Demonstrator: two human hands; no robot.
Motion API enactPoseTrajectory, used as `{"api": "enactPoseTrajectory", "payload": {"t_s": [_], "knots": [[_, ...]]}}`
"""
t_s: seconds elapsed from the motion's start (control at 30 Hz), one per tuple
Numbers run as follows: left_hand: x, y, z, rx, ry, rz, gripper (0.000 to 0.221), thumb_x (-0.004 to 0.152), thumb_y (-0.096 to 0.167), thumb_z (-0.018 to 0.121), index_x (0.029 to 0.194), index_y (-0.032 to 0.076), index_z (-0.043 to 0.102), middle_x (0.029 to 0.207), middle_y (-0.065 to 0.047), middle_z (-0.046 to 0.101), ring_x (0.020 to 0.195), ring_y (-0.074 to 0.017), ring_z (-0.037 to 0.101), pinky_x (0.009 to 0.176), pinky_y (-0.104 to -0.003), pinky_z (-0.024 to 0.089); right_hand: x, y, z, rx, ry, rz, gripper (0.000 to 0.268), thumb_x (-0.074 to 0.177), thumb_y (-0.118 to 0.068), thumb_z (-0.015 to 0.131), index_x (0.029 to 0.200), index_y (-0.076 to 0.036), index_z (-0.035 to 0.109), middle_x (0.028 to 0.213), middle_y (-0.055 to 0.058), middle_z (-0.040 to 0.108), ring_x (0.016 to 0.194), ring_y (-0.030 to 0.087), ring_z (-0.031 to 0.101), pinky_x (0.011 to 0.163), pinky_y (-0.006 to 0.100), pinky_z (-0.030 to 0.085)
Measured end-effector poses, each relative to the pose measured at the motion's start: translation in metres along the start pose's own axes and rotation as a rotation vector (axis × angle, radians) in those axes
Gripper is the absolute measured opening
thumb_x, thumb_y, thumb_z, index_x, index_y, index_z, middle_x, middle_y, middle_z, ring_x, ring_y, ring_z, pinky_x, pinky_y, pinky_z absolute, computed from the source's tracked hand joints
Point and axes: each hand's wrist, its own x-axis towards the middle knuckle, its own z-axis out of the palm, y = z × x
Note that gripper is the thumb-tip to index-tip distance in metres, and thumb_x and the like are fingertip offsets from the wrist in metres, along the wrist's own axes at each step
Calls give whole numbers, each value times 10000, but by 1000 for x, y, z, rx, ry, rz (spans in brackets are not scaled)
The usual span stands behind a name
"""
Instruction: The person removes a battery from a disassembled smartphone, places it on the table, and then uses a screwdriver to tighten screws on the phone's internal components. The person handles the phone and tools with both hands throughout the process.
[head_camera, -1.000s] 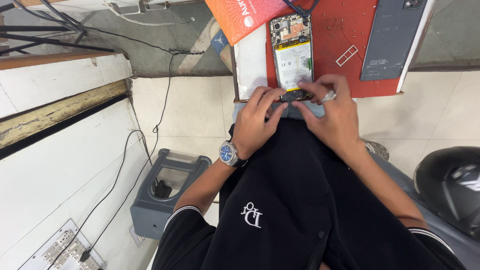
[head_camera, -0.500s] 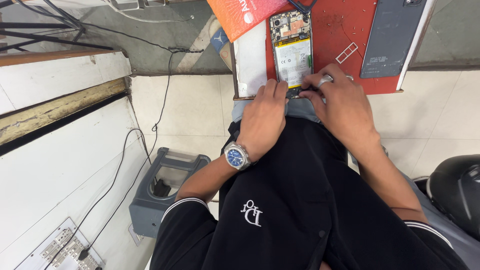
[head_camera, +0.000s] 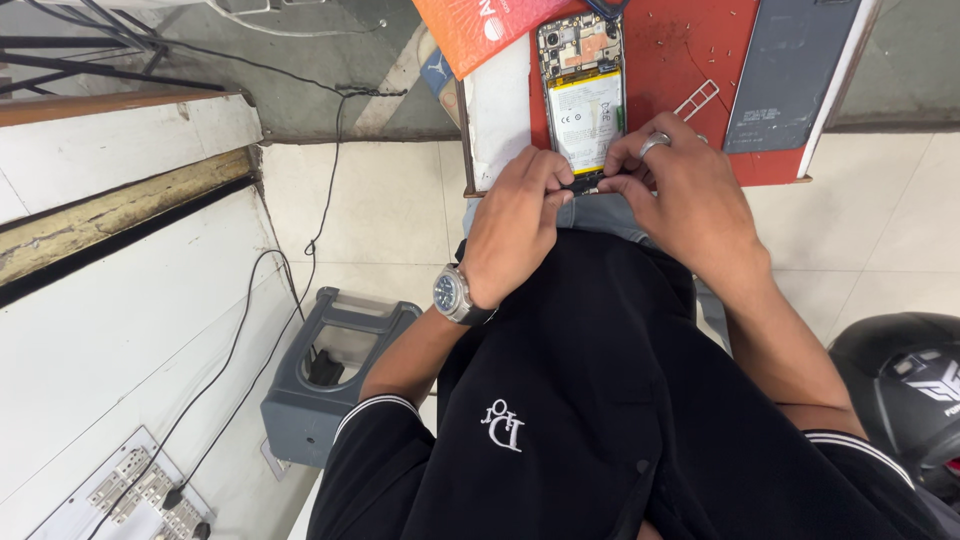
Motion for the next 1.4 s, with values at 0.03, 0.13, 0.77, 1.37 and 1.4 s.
{"api": "enactPoseTrajectory", "payload": {"t_s": [0.03,0.13,0.77,1.37,1.4], "knots": [[1,-1,0,-10,-4,-11,185,892,-21,691,1020,53,579,962,-82,606,896,-251,669,770,-391,523,0,1,0,-3,6,-4,128,900,-59,791,990,-21,708,1044,100,653,812,225,746,705,352,585],[5,-3,-1,-39,-6,-11,165,903,-30,680,1019,43,587,960,-86,608,886,-253,668,777,-385,530,2,0,-1,32,2,19,152,888,-73,797,999,-18,708,1034,94,657,797,217,743,703,342,591],[4,-4,10,-82,64,-110,289,830,-27,748,1018,43,541,906,-70,601,778,-211,652,709,-355,544,-8,4,13,104,128,34,406,878,-51,854,1195,26,612,1054,117,643,887,190,719,787,301,608],[3,-22,6,-218,23,-148,600,863,-55,740,1359,-3,406,846,-60,627,731,-145,689,681,-284,553,-15,-15,29,200,210,260,674,801,-127,895,1366,34,563,969,112,598,739,183,596,662,325,527],[0,-24,7,-232,16,-120,623,874,-55,742,1388,3,395,864,-60,632,744,-147,687,695,-284,559,-16,-15,33,224,159,293,541,838,-128,884,1290,28,630,952,125,600,736,196,579,654,336,515]]}}
